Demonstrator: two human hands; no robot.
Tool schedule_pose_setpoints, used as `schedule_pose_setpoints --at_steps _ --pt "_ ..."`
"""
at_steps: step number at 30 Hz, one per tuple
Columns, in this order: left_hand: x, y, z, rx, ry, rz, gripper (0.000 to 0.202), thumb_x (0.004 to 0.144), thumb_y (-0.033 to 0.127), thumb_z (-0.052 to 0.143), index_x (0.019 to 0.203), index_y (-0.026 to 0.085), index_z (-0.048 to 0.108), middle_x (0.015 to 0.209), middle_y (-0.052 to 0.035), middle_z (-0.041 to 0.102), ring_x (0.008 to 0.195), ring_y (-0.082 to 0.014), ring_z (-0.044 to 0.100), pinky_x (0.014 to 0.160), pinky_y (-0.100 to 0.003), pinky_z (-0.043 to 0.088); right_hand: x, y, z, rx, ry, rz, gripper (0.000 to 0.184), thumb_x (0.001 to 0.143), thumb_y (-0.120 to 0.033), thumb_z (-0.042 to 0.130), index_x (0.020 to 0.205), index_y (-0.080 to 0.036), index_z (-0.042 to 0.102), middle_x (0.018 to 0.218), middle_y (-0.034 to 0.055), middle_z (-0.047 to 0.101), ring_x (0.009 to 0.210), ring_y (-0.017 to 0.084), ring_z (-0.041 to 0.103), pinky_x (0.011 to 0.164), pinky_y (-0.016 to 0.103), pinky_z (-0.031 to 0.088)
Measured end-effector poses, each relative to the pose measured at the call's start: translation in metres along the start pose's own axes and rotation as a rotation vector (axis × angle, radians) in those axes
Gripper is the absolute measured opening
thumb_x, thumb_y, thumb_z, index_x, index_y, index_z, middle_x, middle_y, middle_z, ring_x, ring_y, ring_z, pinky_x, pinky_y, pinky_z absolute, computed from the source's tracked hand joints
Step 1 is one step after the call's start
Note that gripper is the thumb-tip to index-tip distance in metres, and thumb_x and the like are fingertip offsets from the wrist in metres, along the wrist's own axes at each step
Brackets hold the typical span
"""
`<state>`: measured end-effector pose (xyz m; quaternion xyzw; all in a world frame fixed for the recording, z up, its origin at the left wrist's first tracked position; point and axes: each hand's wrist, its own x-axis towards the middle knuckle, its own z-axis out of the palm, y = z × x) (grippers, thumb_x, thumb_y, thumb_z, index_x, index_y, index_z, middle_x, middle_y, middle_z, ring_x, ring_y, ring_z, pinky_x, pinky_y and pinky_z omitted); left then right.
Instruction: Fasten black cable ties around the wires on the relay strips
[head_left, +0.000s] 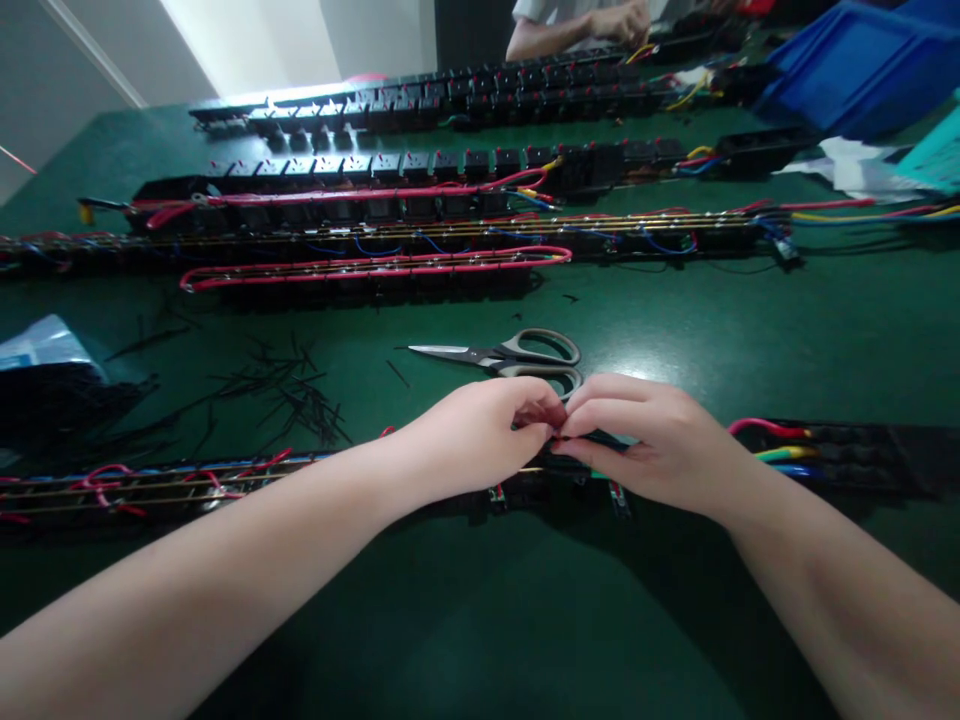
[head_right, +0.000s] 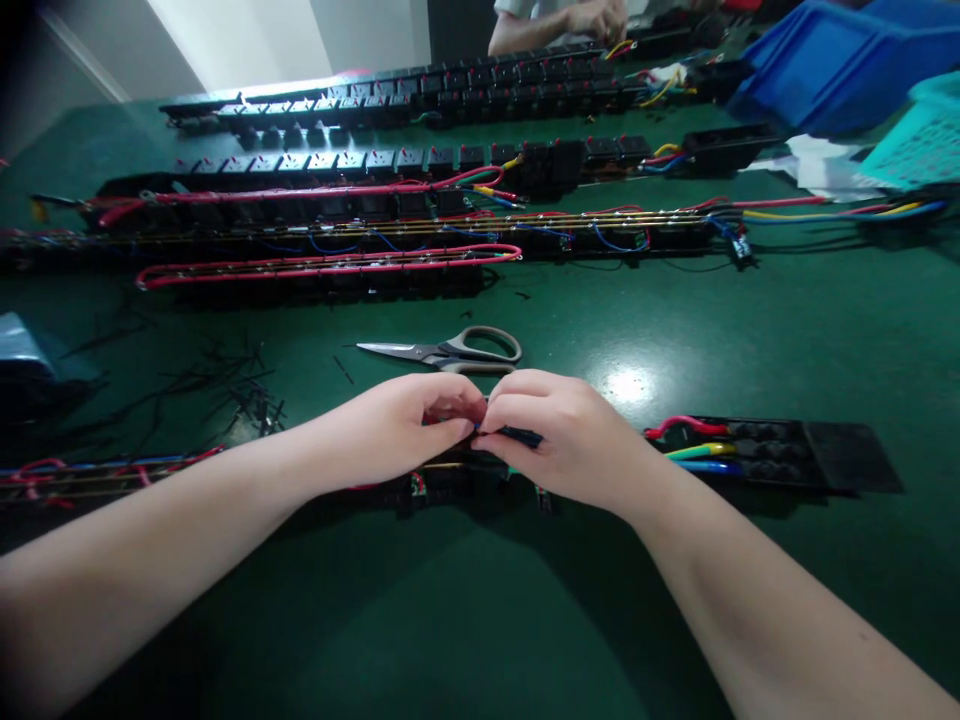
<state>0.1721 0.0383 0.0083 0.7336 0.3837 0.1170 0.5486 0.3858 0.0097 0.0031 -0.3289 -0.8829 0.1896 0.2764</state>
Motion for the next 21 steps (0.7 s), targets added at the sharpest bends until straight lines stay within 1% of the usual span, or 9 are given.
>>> schedule_pose_setpoints --at_steps 3,6,10,12,17,21 --pt "0.007 0.0 0.003 -0.088 -0.004 -0.049 0.012 0.087 0.013 0.056 0.091 0.02 0.066 0.091 0.0004 0.075 0.085 -0.0145 0.07 0.08 -0.026 0.052 -0.002 0.001 0.0 0.031 0.023 0.003 0.008 0.092 -0.017 0.069 0.085 -0.02 0.068 0.086 0.0035 0.072 0.077 0.013 0.068 0.068 0.023 0.054" --pt "0.01 -0.001 0.006 -0.101 0.017 -0.067 0.006 0.085 0.016 0.06 0.086 0.019 0.066 0.085 0.0008 0.074 0.078 -0.0132 0.067 0.072 -0.024 0.049 -0.003 0.002 0.002 0.047 0.033 0.015 0.006 0.091 -0.017 0.071 0.085 -0.019 0.069 0.087 0.0037 0.072 0.078 0.013 0.068 0.069 0.023 0.054" --pt "0.004 -0.002 0.006 -0.091 0.062 -0.046 0.007 0.085 0.021 0.061 0.083 0.019 0.067 0.083 0.0009 0.074 0.077 -0.0137 0.066 0.071 -0.024 0.049 -0.003 0.002 0.001 0.053 0.027 0.028 0.006 0.09 -0.017 0.072 0.085 -0.019 0.069 0.087 0.0038 0.072 0.078 0.013 0.068 0.069 0.023 0.054" --pt "0.001 -0.001 0.006 -0.038 0.098 -0.043 0.008 0.087 0.023 0.06 0.083 0.02 0.067 0.084 0.0011 0.075 0.079 -0.0147 0.067 0.072 -0.026 0.05 -0.003 0.001 -0.002 0.053 0.014 0.039 0.007 0.091 -0.017 0.071 0.085 -0.019 0.069 0.086 0.0037 0.071 0.077 0.013 0.068 0.067 0.023 0.053" --pt "-0.003 0.003 0.004 0.251 0.188 0.028 0.014 0.091 0.021 0.055 0.085 0.022 0.068 0.086 0.0018 0.076 0.081 -0.0171 0.067 0.072 -0.028 0.046 -0.002 0.002 -0.009 0.008 0.018 0.046 0.008 0.093 -0.021 0.07 0.085 -0.02 0.069 0.082 0.0036 0.07 0.075 0.014 0.067 0.066 0.024 0.053" --pt "-0.001 0.003 0.003 0.35 0.203 0.071 0.017 0.093 0.019 0.054 0.091 0.023 0.07 0.09 0.001 0.077 0.084 -0.0182 0.068 0.072 -0.028 0.046 -0.001 0.005 -0.008 -0.008 0.01 0.07 0.008 0.093 -0.022 0.069 0.085 -0.021 0.069 0.083 0.0036 0.07 0.076 0.015 0.067 0.067 0.025 0.054"
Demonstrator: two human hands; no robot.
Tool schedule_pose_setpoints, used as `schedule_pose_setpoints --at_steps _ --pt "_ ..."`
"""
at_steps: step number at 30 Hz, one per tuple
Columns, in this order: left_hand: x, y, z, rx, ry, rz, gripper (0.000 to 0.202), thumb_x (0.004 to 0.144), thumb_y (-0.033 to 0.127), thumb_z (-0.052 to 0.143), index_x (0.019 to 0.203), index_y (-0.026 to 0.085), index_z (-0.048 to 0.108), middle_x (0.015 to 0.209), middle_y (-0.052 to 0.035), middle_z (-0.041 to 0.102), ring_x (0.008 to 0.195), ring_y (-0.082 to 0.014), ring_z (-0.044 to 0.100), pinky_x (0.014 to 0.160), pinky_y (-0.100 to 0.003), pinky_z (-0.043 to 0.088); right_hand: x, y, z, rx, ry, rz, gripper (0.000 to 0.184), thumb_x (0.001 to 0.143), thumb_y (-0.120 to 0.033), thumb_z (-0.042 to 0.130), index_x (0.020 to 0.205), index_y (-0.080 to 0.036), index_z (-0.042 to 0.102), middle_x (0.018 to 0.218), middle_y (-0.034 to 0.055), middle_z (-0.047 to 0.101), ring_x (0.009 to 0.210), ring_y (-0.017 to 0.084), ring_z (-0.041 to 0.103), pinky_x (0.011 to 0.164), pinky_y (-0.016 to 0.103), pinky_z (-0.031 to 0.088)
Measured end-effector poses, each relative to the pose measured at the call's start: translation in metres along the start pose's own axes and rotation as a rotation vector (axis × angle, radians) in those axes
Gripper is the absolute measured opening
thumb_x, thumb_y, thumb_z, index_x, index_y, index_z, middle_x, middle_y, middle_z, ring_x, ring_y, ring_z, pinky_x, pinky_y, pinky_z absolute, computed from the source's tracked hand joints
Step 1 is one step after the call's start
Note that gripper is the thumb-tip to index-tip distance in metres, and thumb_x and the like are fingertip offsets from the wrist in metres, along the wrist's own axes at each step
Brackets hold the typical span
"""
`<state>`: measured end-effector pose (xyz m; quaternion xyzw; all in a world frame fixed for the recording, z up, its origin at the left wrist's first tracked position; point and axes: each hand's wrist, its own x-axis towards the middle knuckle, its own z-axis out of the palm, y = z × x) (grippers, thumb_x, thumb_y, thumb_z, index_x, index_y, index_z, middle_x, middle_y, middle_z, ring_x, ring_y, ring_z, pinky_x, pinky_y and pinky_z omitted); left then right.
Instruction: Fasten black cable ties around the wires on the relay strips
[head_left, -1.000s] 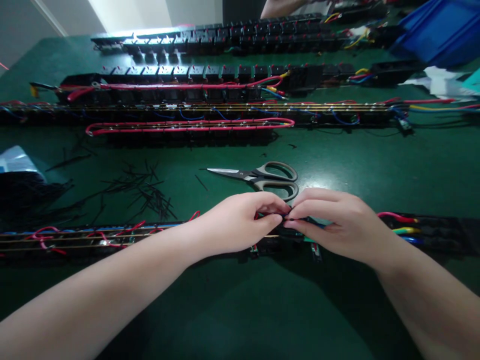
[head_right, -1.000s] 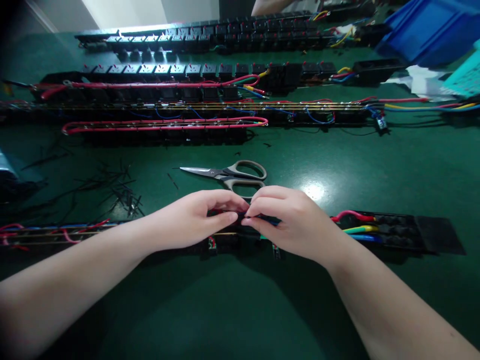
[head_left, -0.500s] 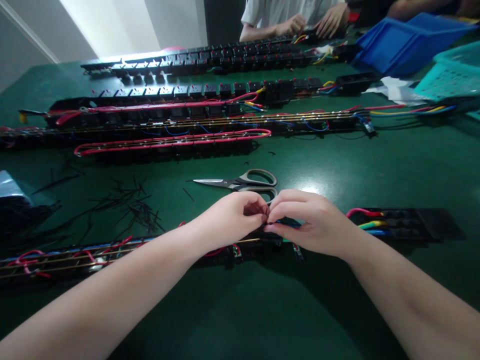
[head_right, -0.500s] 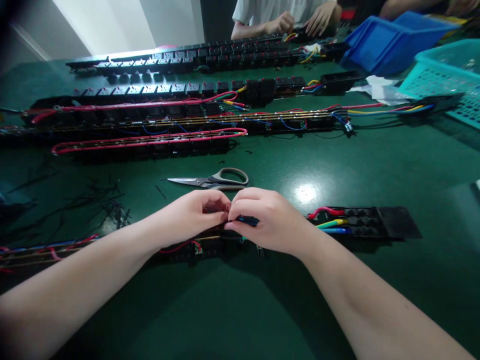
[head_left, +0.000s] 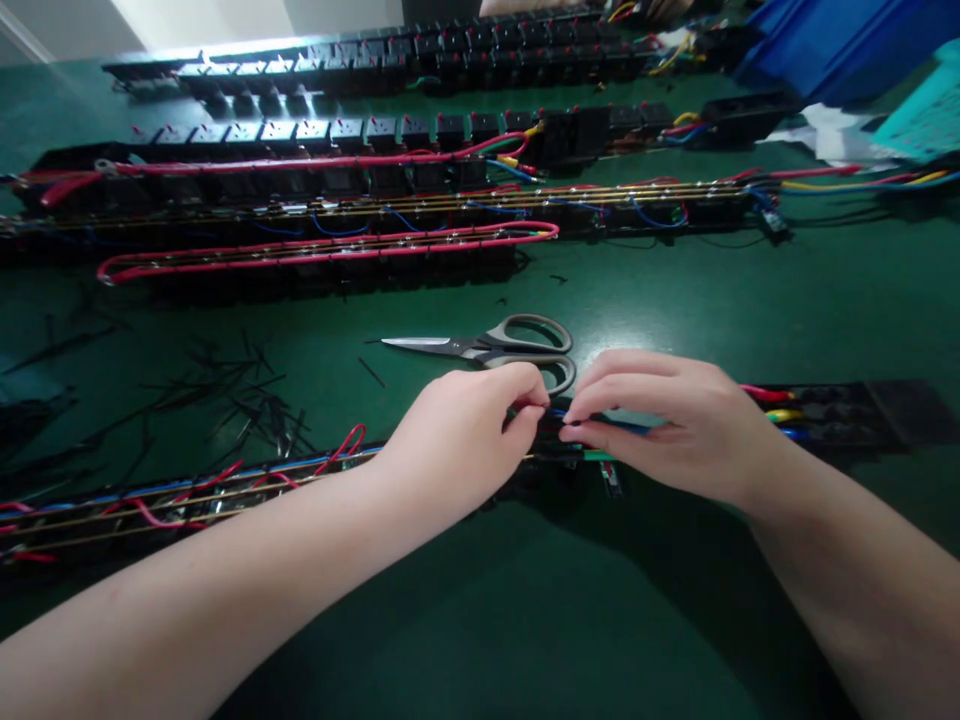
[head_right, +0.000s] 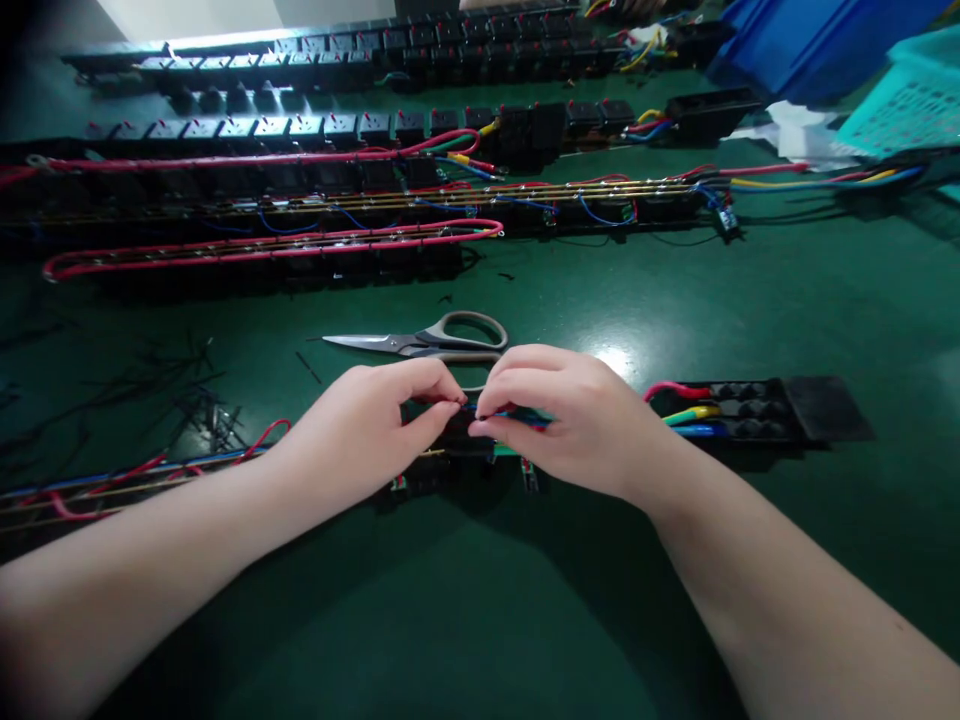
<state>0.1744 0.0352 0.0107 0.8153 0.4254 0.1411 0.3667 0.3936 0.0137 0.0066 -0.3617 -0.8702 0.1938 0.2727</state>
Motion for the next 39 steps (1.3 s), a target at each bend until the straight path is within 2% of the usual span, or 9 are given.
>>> schedule_pose_setpoints --at_steps 10,16,29,39 --pt "-0.0032 0.0014 0.0018 0.166 0.002 0.055 0.022 0.097 0.023 0.05 0.098 0.023 0.072 0.095 -0.0022 0.078 0.087 -0.0228 0.07 0.069 -0.03 0.043 -0.0025 -0.0013 -0.001 -0.059 -0.003 0.037 0.007 0.095 -0.023 0.066 0.089 -0.024 0.07 0.086 0.0044 0.074 0.077 0.018 0.071 0.067 0.029 0.056" --pt "-0.0021 0.0016 0.0024 0.222 -0.006 0.097 0.025 0.098 0.021 0.047 0.097 0.022 0.071 0.089 -0.0031 0.077 0.083 -0.0226 0.07 0.068 -0.03 0.043 -0.0014 -0.0067 0.0018 -0.125 0.046 -0.025 0.005 0.095 -0.022 0.067 0.092 -0.025 0.068 0.088 0.0049 0.073 0.079 0.019 0.071 0.067 0.03 0.057" --pt "-0.0014 -0.0017 0.0047 0.226 0.002 0.18 0.022 0.095 0.014 0.048 0.091 0.021 0.069 0.088 -0.0028 0.075 0.083 -0.0212 0.068 0.07 -0.03 0.044 -0.0004 -0.0061 0.003 -0.132 0.058 -0.031 0.007 0.093 -0.019 0.069 0.095 -0.025 0.067 0.087 0.004 0.073 0.078 0.017 0.071 0.065 0.029 0.057" --pt "-0.0021 -0.0004 0.0046 0.212 -0.004 0.153 0.024 0.096 0.015 0.048 0.093 0.022 0.071 0.09 -0.0026 0.076 0.086 -0.0207 0.069 0.074 -0.029 0.047 -0.0015 -0.0038 0.0043 -0.097 0.038 0.02 0.005 0.094 -0.022 0.067 0.093 -0.026 0.064 0.086 0.0034 0.072 0.078 0.019 0.07 0.066 0.031 0.056"
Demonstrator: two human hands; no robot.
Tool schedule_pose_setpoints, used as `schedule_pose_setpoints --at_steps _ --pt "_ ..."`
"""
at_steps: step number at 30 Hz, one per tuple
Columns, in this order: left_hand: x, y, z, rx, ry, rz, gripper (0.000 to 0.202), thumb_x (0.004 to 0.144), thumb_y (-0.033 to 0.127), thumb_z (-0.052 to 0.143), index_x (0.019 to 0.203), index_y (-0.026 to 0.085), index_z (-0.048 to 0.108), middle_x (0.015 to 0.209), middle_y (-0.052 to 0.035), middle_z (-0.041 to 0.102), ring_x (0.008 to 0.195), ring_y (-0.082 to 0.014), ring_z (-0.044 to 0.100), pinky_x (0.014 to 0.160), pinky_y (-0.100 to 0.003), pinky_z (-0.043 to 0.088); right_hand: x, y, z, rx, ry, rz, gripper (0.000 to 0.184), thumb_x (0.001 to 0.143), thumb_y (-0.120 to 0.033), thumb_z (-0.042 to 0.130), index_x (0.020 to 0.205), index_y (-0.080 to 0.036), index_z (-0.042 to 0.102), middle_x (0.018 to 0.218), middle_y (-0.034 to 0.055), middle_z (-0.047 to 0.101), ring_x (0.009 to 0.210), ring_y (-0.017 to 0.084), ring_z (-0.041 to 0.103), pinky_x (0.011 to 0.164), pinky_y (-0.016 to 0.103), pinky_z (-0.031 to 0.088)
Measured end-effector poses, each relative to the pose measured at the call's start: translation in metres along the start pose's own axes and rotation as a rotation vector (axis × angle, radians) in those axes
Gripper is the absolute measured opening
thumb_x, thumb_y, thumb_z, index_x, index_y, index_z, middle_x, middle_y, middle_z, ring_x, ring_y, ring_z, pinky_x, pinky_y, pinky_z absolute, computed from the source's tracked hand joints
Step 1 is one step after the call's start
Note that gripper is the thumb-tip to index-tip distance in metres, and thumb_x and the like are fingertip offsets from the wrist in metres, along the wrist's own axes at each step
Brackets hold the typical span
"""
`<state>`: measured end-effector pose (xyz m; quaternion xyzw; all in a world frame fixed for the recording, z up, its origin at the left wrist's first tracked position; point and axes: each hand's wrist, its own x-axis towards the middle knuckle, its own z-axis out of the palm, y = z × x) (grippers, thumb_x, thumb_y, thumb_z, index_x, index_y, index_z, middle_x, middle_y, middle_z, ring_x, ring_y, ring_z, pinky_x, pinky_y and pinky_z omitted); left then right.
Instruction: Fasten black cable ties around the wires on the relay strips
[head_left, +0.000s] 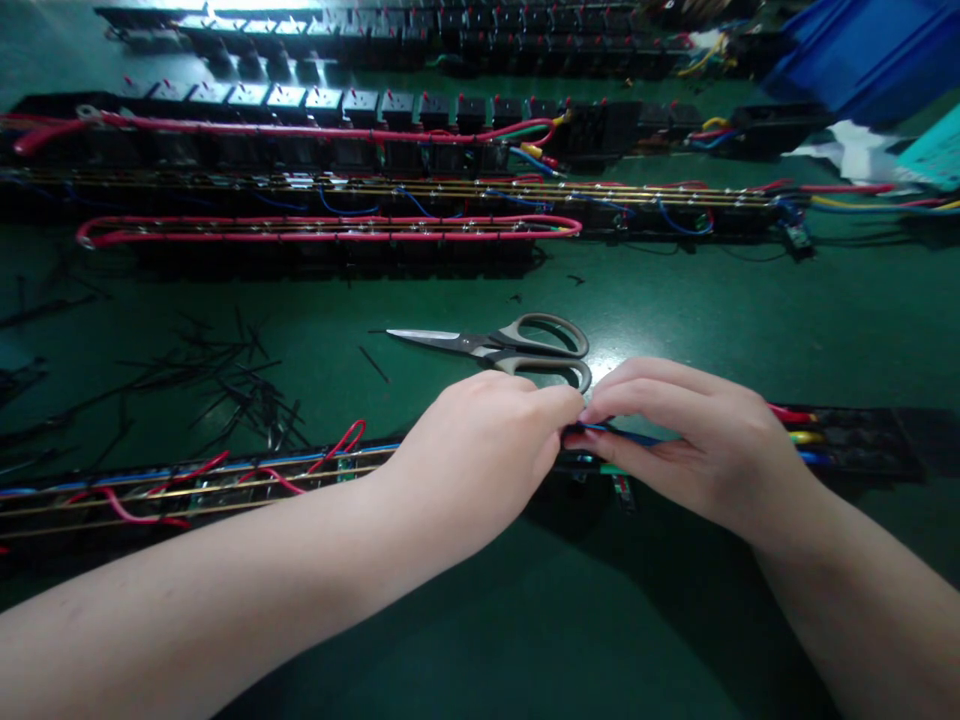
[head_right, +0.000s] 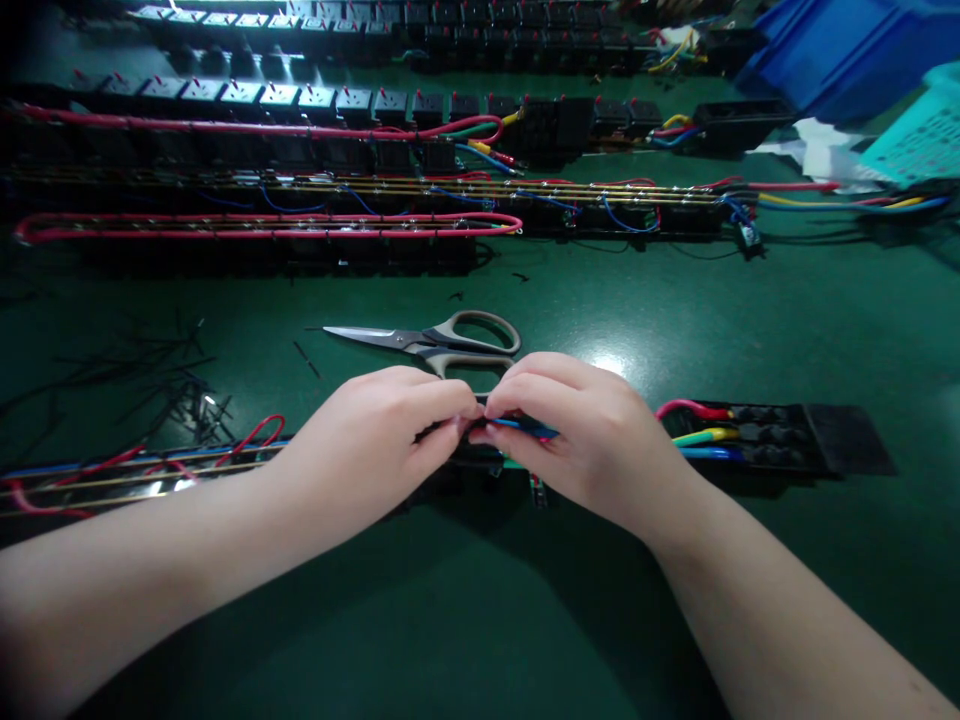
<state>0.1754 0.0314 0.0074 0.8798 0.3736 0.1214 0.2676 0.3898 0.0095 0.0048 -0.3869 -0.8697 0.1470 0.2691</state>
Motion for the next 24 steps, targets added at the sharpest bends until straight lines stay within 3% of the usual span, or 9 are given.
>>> schedule_pose_setpoints --at_steps 12,19,24 --pt "0.0013 0.0009 -0.0042 -0.156 0.008 -0.101 0.026 0.095 0.018 0.052 0.095 0.024 0.077 0.101 -0.0001 0.08 0.093 -0.0221 0.072 0.078 -0.03 0.049 0.0002 0.0019 0.0022 -0.015 -0.01 0.032 0.008 0.094 -0.021 0.063 0.09 -0.025 0.058 0.085 0.0032 0.067 0.076 0.017 0.065 0.065 0.03 0.052" --pt "0.001 0.0014 -0.0054 -0.256 0.02 -0.104 0.024 0.094 0.021 0.056 0.102 0.025 0.078 0.096 0.0032 0.081 0.082 -0.0176 0.07 0.068 -0.027 0.046 0.0006 -0.0033 0.003 -0.041 0.026 -0.023 0.012 0.095 -0.019 0.065 0.087 -0.024 0.058 0.085 0.0027 0.067 0.077 0.016 0.065 0.066 0.029 0.054" --pt "0.0018 0.0021 -0.0053 -0.253 0.032 -0.112 0.022 0.093 0.02 0.057 0.094 0.025 0.079 0.093 0.0034 0.08 0.084 -0.0176 0.07 0.073 -0.028 0.047 0.0007 -0.0057 0.0043 -0.091 0.049 -0.096 0.012 0.093 -0.013 0.065 0.091 -0.023 0.059 0.086 0.0037 0.068 0.076 0.016 0.066 0.065 0.028 0.054"
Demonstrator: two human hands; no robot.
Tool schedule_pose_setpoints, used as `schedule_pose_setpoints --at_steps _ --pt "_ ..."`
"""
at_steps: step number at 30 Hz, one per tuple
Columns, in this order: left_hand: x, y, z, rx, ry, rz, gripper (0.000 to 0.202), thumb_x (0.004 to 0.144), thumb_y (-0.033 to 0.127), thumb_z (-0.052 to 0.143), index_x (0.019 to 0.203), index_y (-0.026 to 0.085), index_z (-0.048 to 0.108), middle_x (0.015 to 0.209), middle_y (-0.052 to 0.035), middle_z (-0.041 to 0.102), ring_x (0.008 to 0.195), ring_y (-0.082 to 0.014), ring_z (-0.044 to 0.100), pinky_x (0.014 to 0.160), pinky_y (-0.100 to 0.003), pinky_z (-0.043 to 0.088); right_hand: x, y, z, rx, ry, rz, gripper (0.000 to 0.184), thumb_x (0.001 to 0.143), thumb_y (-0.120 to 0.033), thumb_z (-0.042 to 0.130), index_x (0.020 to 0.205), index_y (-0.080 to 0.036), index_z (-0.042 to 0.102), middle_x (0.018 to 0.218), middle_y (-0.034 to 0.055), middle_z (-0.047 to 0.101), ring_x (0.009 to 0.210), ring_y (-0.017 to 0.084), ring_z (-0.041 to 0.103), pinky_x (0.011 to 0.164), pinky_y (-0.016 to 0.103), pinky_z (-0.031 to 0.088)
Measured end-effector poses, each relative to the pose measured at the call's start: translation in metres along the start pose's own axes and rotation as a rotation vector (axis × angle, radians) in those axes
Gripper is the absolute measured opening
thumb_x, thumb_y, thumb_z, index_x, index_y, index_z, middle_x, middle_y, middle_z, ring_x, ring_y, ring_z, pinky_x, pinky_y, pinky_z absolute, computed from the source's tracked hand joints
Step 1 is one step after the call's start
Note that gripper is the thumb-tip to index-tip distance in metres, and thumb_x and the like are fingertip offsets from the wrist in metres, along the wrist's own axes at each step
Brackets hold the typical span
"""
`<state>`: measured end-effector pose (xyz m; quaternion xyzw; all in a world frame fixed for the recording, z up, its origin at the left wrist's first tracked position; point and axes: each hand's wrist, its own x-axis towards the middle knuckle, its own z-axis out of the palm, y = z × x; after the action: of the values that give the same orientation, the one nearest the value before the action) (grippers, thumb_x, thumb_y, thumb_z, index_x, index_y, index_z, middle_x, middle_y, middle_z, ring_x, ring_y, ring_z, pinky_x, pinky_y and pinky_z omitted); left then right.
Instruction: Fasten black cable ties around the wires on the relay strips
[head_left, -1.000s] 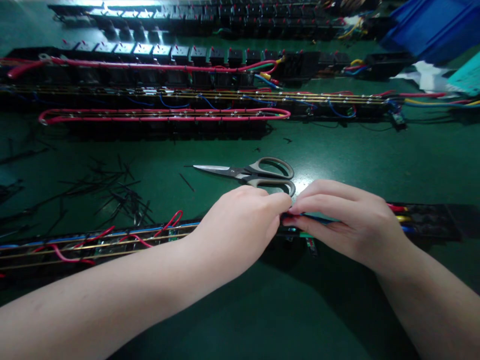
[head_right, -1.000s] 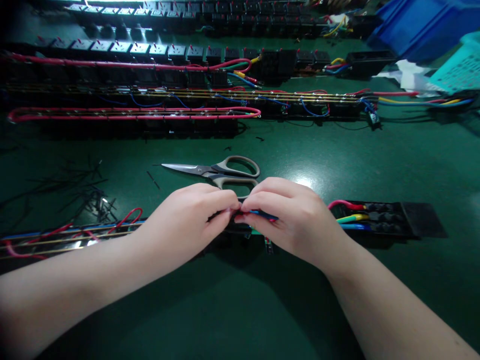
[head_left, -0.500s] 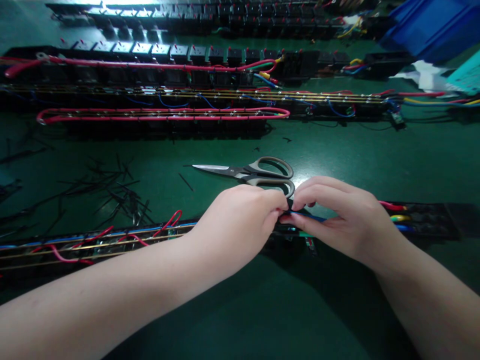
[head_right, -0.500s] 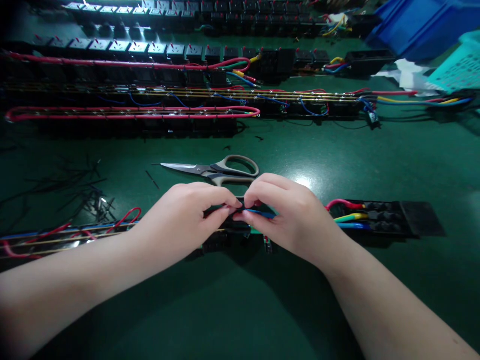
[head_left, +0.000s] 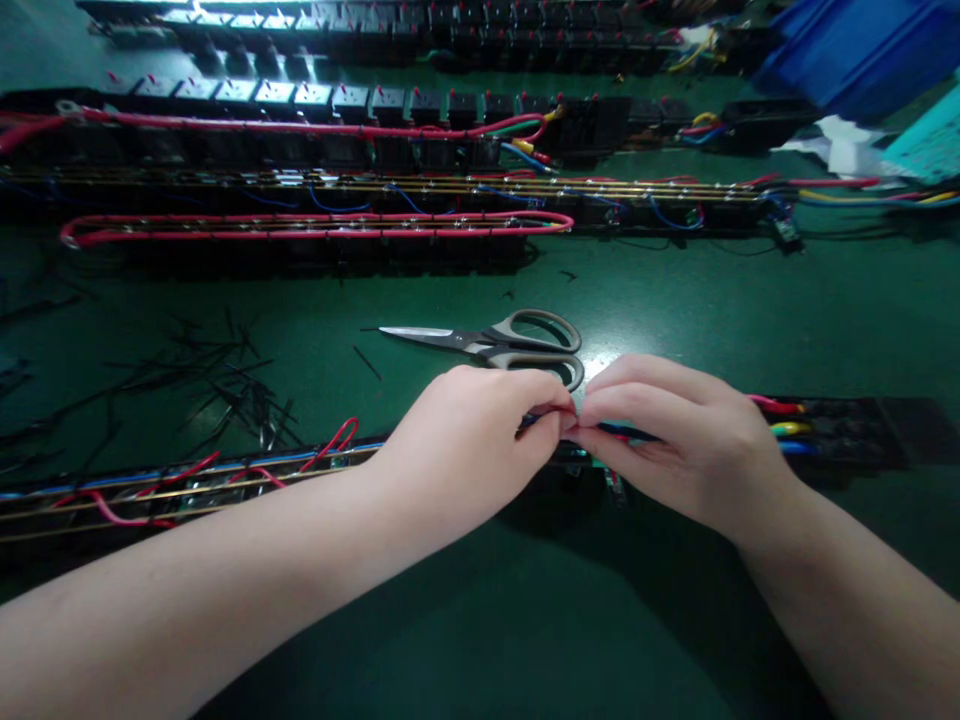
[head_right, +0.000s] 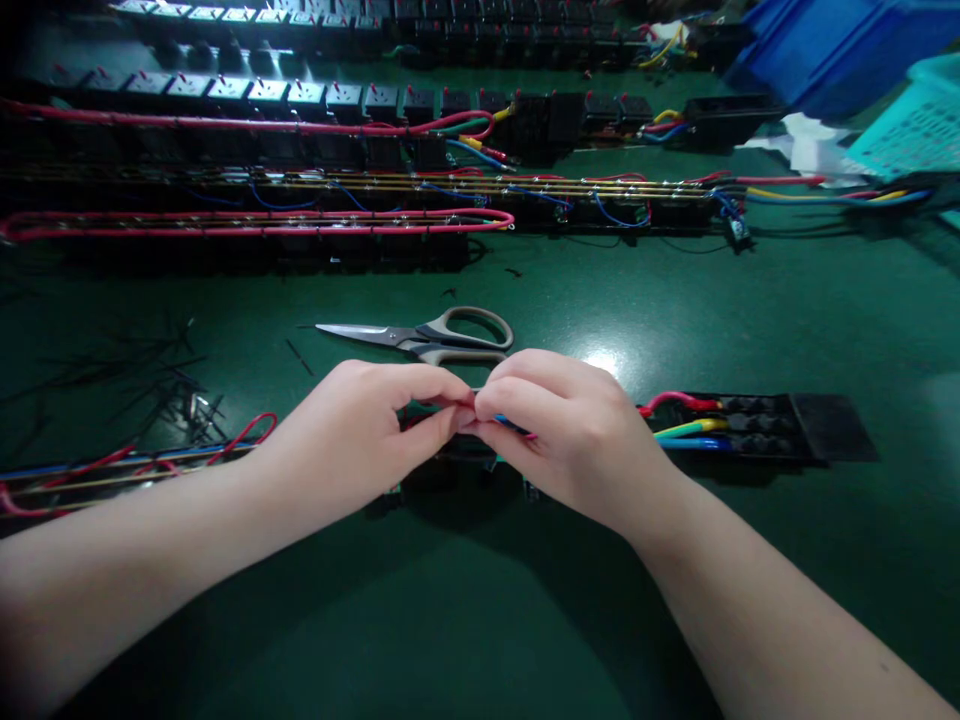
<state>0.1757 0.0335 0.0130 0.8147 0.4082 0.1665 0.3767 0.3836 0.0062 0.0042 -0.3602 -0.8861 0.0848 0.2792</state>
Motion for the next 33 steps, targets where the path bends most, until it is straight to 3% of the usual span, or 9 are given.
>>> schedule_pose_setpoints --at_steps 13,20,33 --pt "0.0004 -0.002 -0.0007 0.016 -0.005 0.007 0.027 0.097 0.019 0.053 0.099 0.027 0.079 0.097 0.0047 0.08 0.087 -0.018 0.069 0.075 -0.029 0.045 -0.0017 0.0026 0.0021 0.004 0.02 -0.033 0.014 0.093 -0.011 0.066 0.099 -0.022 0.06 0.092 0.0053 0.069 0.08 0.017 0.068 0.067 0.029 0.057" --pt "0.001 -0.0041 0.0007 0.022 0.0 0.02 0.024 0.097 0.018 0.053 0.094 0.025 0.076 0.09 0.0048 0.077 0.08 -0.0157 0.064 0.07 -0.027 0.041 -0.0013 0.0004 0.0033 -0.052 0.019 -0.047 0.01 0.096 -0.013 0.062 0.101 -0.021 0.059 0.091 0.006 0.07 0.079 0.018 0.067 0.066 0.03 0.056" --pt "0.0041 -0.0005 0.0 0.056 -0.023 -0.057 0.022 0.096 0.017 0.055 0.089 0.023 0.075 0.087 0.0032 0.076 0.078 -0.0157 0.062 0.07 -0.028 0.039 -0.0016 0.0004 0.0043 -0.095 0.034 -0.002 0.007 0.098 -0.016 0.057 0.097 -0.023 0.056 0.088 0.005 0.069 0.076 0.018 0.066 0.064 0.031 0.053"
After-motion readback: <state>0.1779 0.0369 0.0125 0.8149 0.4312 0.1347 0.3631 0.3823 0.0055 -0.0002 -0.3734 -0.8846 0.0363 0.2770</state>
